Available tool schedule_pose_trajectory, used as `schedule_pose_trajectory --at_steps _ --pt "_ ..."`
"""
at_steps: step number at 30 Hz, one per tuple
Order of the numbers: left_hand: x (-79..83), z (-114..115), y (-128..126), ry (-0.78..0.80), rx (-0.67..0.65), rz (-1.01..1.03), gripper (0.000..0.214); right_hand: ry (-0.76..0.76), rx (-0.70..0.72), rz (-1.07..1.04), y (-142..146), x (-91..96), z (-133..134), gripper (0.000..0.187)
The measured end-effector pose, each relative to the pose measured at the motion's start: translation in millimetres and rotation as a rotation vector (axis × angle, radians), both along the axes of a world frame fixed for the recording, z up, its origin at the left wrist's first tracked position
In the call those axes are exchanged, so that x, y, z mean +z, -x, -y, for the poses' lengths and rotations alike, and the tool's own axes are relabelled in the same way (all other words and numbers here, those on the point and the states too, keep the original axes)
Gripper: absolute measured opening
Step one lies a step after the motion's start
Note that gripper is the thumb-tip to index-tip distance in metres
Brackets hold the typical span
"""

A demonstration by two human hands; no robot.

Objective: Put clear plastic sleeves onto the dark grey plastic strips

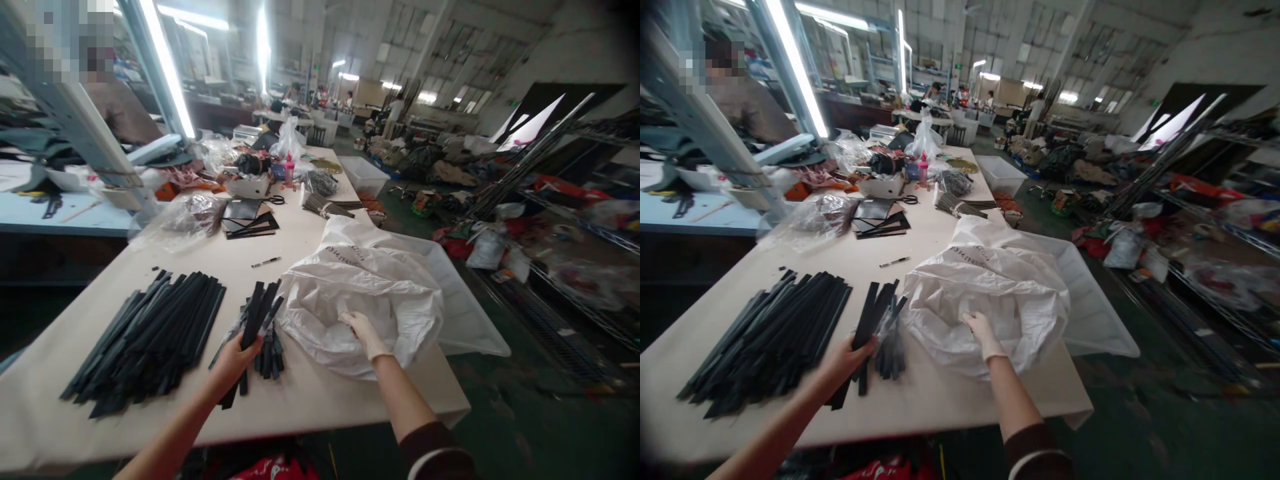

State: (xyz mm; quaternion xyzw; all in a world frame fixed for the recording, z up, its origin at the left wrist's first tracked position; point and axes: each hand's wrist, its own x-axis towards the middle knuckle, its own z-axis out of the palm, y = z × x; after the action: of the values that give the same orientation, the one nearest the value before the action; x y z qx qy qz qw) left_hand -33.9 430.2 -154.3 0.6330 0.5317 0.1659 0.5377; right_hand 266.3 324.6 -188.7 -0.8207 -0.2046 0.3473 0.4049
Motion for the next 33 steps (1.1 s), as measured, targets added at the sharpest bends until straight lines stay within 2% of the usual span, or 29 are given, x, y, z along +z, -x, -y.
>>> schedule_pose_trajectory --at_steps 3,6,8,11,13,14,18,21,27,33 --pt "20.1 32 -27 0.078 -0.084 0.147 0.033 -0.135 0.058 -0.115 48 18.8 18 0.040" --pt "33.7 53 -54 0.142 -0.086 0.234 0.031 -0.286 0.051 -0.186 103 32.5 34 0.040" --pt "39.5 61 -65 0.129 -0.053 0.227 0.032 -0.333 0.051 -0.239 133 38.4 44 0.039" --pt "47.1 67 -67 0.028 -0.073 0.222 0.029 -0.363 0.162 -0.447 157 45.1 59 0.036" --pt "53.8 69 -58 -0.040 -0.140 0.229 0.028 -0.418 0.208 -0.589 159 49.7 67 0.033" --pt "57.9 70 -51 -0.063 -0.170 0.222 0.027 -0.452 0.180 -0.641 156 52.4 69 0.032" --pt "75.2 80 -12 -0.033 -0.255 0.171 0.034 -0.529 -0.171 -0.843 136 65.3 65 0.039" --pt "83.2 94 13 0.030 -0.279 0.159 0.038 -0.595 -0.309 -0.957 125 73.6 55 0.040" --pt "80.6 115 36 0.054 -0.240 0.068 0.038 -0.697 -0.362 -0.837 130 76.1 40 0.035" --pt "67.2 114 47 0.093 -0.253 -0.029 0.033 -0.714 -0.242 -0.610 136 85.6 37 0.041"
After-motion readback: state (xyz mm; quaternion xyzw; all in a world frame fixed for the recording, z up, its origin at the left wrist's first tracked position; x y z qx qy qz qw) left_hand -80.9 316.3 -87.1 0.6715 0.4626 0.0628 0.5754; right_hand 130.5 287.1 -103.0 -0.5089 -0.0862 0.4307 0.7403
